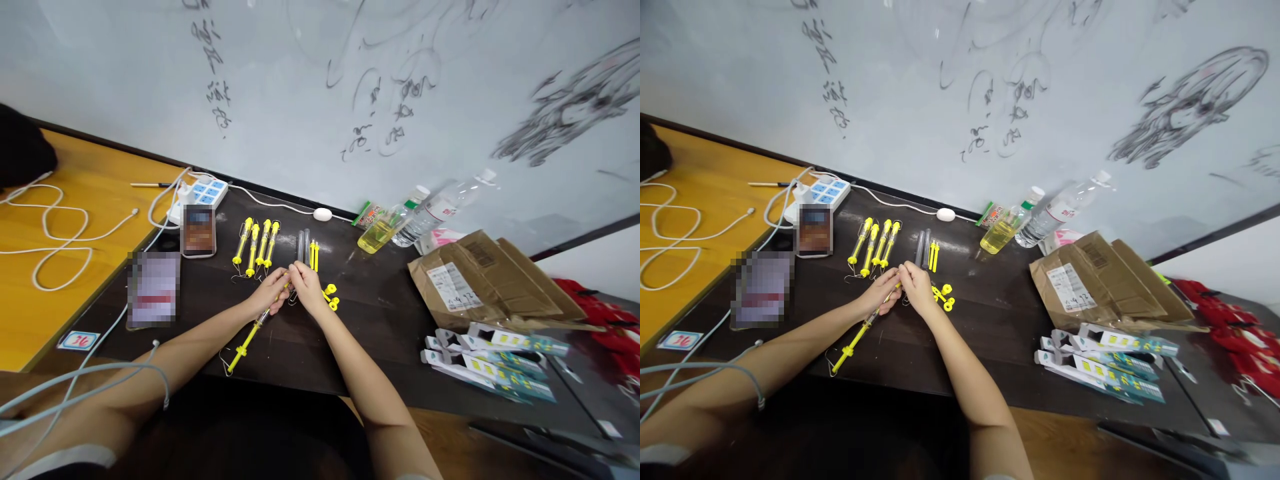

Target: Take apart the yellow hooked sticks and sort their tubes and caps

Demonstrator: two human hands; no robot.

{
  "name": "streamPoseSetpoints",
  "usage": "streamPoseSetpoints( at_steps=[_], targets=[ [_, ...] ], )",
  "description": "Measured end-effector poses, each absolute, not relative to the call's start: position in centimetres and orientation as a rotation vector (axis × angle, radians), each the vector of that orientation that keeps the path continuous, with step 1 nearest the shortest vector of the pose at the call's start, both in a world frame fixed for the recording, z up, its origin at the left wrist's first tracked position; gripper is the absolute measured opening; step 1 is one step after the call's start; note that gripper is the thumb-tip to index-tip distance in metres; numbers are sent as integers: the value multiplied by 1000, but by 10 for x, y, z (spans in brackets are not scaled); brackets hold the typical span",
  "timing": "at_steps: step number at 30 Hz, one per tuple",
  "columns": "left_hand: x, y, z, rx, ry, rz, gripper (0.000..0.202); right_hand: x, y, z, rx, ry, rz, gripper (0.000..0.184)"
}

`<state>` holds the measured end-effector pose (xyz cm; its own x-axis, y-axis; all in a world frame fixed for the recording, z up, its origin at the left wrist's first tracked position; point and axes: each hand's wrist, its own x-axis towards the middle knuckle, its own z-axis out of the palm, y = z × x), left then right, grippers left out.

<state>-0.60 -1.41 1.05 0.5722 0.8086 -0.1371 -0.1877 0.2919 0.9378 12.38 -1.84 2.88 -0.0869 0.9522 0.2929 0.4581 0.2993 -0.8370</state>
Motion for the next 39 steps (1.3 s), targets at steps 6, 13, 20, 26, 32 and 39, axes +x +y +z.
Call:
streamPoseSetpoints(
  at_steps=[6, 13, 20, 26, 32, 39],
  targets=[
    [-5, -13, 5, 1130, 693, 706, 38, 126, -20, 31, -1309, -1679, 760, 34],
    [-2, -13, 1, 1252, 728, 706, 40, 126, -25, 39, -1381, -1762, 709, 34],
    [-5, -12, 6, 1214, 718, 626, 41, 131, -24, 53, -1270, -1543, 719, 39],
    [-14, -3, 15, 1012, 762, 774, 33, 157, -21, 51, -1352, -1575, 480, 35],
    [-18, 6, 13, 978, 778, 874, 30, 155, -32, 52, -1466, -1896, 296, 30],
    [-16, 7, 11, 939, 817, 871, 31, 151, -32, 46, -1551, -2198, 363, 27]
  ],
)
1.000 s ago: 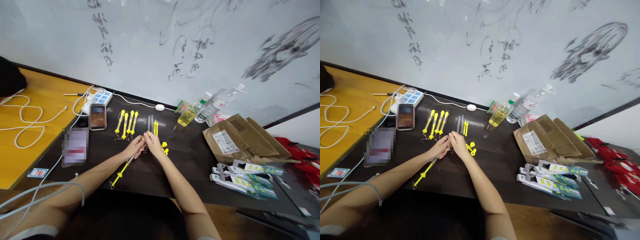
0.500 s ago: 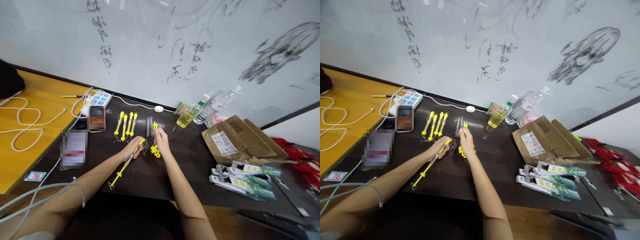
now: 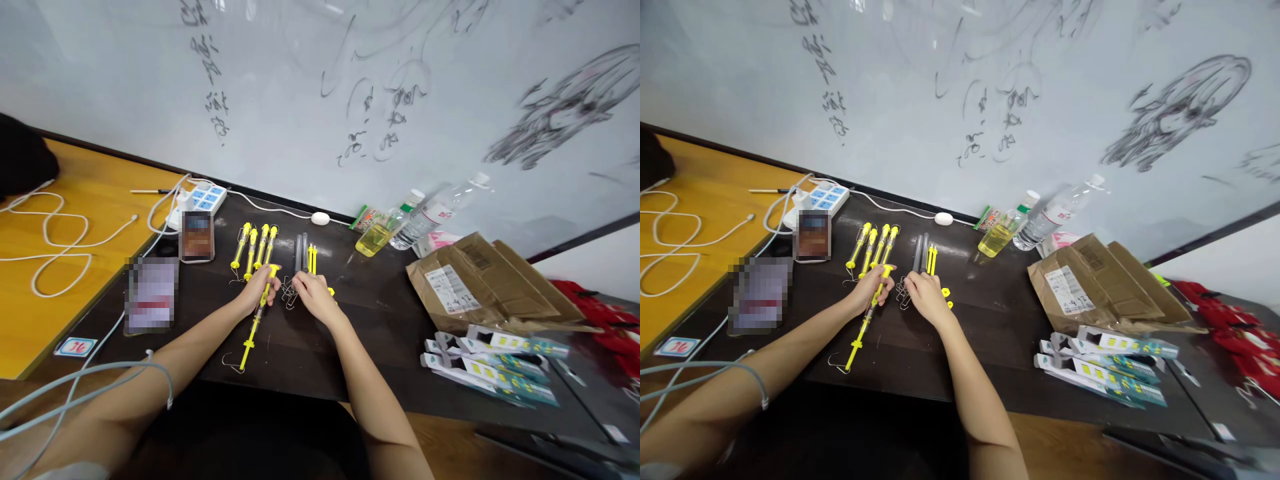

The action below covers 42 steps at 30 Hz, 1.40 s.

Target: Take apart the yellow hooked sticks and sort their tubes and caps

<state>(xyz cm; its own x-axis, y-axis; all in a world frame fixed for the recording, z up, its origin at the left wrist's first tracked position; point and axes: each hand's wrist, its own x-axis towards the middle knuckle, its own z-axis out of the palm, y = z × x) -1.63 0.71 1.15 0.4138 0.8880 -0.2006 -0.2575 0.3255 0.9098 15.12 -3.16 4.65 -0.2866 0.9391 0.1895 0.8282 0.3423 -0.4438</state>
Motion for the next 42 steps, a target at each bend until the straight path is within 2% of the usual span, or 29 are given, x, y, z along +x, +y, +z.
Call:
streamPoseSetpoints(
  at_steps=[5, 12, 14, 18, 20, 27, 42],
  targets=[
    [-15, 7, 13, 936, 796, 873, 30, 147, -28, 38, -1595, -2287, 349, 24],
    [-15, 8, 11, 910, 814, 926, 27, 141, -33, 42, -1668, -2137, -38, 16],
    [-15, 9, 11, 891, 821, 956, 26, 136, -42, 47, -1529, -2203, 80, 17],
    [-15, 10, 10, 858, 860, 960, 25, 114, -68, 48, -1076, -2479, 629, 24],
    [-15, 9, 9, 855, 857, 953, 25, 101, -79, 41, -931, -2598, 715, 22],
    [-16, 7, 12, 851, 813, 937, 26, 90, -81, 19, -996, -2690, 283, 20],
    [-25, -5, 19, 1123, 811, 518, 47, 116, -62, 32, -1196, -2527, -22, 28]
  ],
)
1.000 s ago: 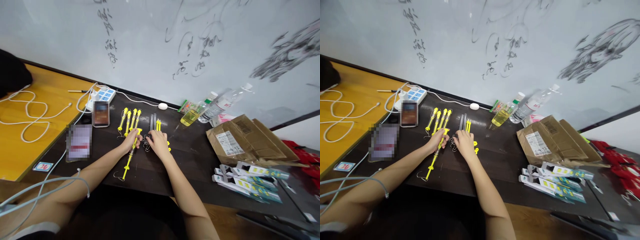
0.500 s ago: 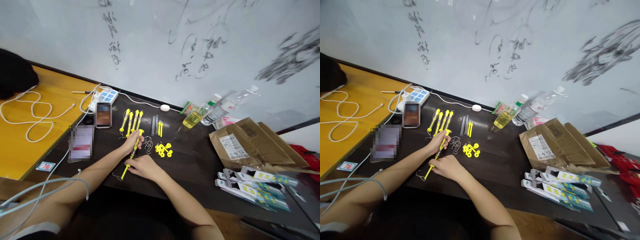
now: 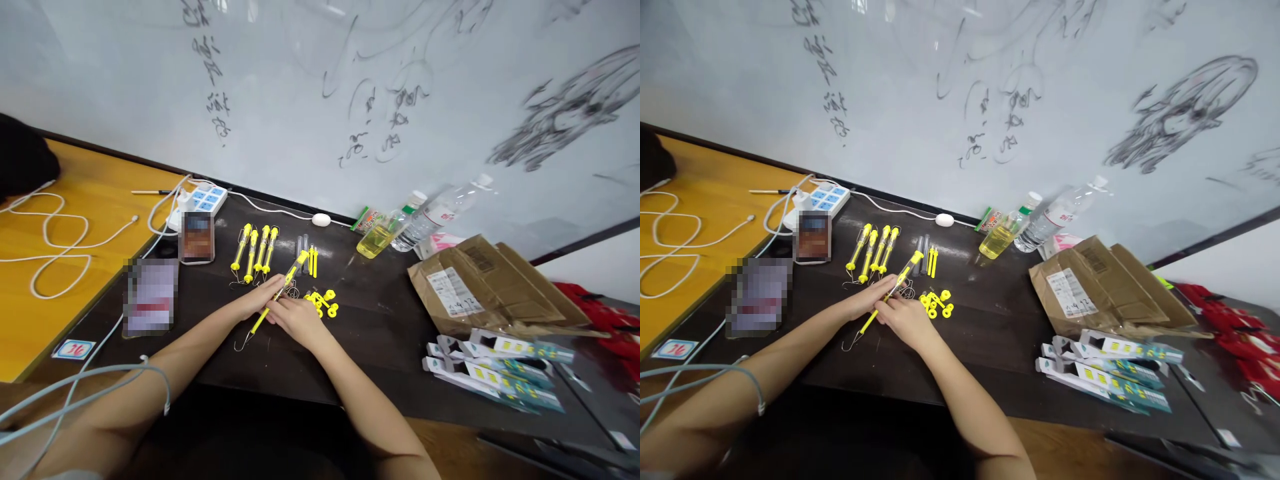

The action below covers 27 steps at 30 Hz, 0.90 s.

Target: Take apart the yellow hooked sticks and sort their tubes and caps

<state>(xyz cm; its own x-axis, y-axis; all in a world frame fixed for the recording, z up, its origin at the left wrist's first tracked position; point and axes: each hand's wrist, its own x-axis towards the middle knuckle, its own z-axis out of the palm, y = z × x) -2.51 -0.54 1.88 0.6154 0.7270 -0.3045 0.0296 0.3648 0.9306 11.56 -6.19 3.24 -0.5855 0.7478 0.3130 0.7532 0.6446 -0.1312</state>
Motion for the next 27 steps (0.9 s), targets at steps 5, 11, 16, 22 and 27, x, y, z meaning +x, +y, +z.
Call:
streamPoseSetpoints(
  at_steps=[5, 11, 16, 22, 27],
  targets=[
    [-25, -7, 23, 1184, 836, 557, 43, 118, -63, 33, -1139, -2488, 54, 26],
    [-22, -4, 30, 1247, 777, 580, 31, 151, -55, 42, -1277, -1784, 232, 17],
    [-20, -6, 27, 1398, 677, 571, 24, 178, -43, 45, -1271, -1382, 587, 28],
    [-19, -8, 16, 1498, 614, 570, 28, 178, -43, 48, -1138, -1277, 959, 31],
    [-21, -8, 14, 1562, 571, 599, 35, 184, -43, 51, -1054, -1246, 1012, 27]
  ],
)
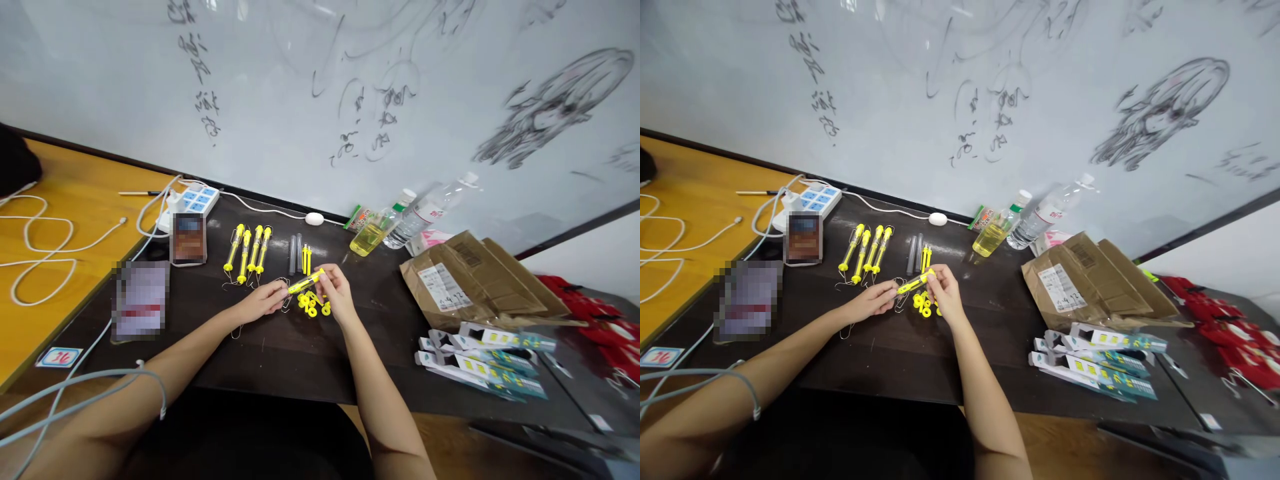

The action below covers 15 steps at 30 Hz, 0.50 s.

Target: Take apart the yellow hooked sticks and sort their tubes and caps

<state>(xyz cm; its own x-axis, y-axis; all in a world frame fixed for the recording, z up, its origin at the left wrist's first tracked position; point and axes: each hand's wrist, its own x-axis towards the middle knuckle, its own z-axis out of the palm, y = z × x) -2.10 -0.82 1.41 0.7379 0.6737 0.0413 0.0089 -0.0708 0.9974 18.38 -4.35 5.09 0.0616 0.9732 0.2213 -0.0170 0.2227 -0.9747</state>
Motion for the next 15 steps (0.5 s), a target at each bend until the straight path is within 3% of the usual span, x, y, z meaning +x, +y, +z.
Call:
streamPoseSetpoints(
  at_steps=[15],
  targets=[
    [-25, -7, 16, 1631, 601, 532, 36, 199, -44, 57, -836, -722, 1561, 28]
  ],
)
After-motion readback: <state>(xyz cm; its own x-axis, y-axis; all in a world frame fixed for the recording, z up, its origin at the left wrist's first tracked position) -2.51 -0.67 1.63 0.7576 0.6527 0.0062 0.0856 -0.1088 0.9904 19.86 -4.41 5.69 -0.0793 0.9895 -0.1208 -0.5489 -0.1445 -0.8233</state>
